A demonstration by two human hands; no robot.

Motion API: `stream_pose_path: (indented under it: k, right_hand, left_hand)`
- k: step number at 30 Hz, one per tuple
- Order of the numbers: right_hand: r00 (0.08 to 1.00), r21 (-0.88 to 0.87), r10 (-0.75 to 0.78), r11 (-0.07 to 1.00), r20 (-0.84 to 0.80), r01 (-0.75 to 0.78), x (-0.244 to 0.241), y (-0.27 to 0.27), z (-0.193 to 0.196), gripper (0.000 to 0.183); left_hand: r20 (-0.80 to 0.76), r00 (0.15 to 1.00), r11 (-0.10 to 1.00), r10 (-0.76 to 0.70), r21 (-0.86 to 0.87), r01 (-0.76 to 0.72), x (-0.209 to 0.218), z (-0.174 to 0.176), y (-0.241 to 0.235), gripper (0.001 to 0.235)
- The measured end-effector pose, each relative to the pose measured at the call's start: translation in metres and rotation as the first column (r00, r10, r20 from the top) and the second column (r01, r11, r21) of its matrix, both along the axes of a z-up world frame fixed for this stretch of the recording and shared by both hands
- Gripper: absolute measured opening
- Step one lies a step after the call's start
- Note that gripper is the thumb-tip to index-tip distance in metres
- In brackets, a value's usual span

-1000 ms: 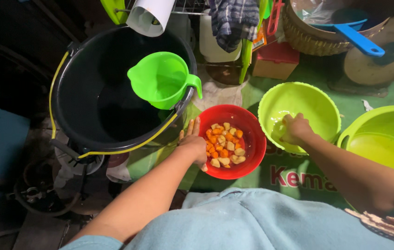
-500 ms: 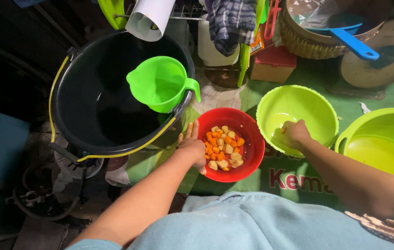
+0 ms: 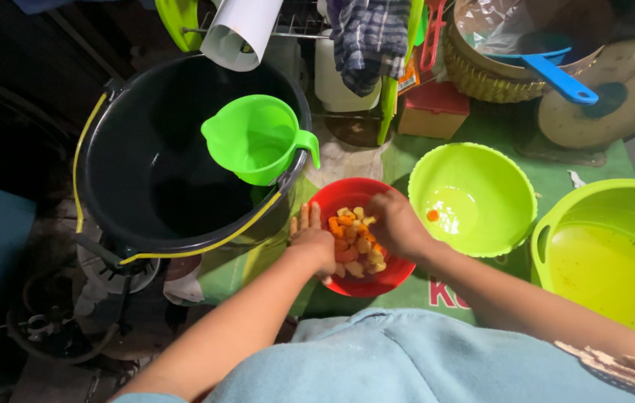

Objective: The person pours water from a red bowl into a green basin, then scoops water from a black bucket into the red bowl using a green scoop. They transfer chopped vegetables from a green bowl into the red bowl and wash them by hand, repeating the process of adding water and rinsing the vegetables.

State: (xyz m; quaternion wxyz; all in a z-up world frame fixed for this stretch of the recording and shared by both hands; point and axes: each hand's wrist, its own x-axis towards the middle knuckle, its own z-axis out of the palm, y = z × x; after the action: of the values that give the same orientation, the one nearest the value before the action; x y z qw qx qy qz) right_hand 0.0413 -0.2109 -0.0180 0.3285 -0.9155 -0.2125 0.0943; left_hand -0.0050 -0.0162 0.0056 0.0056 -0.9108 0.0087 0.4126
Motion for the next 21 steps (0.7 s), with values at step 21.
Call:
stream_pose_path:
  k: [21]
  right_hand:
    - [0.982,0.037,-0.189,0.981,-0.008,0.189,0.009,-0.027,-0.011,0.028]
  left_hand:
    - [0.193,0.979,0.954,0.061,-0.298,-0.001,-0.014,-0.048,-0.026,0.059]
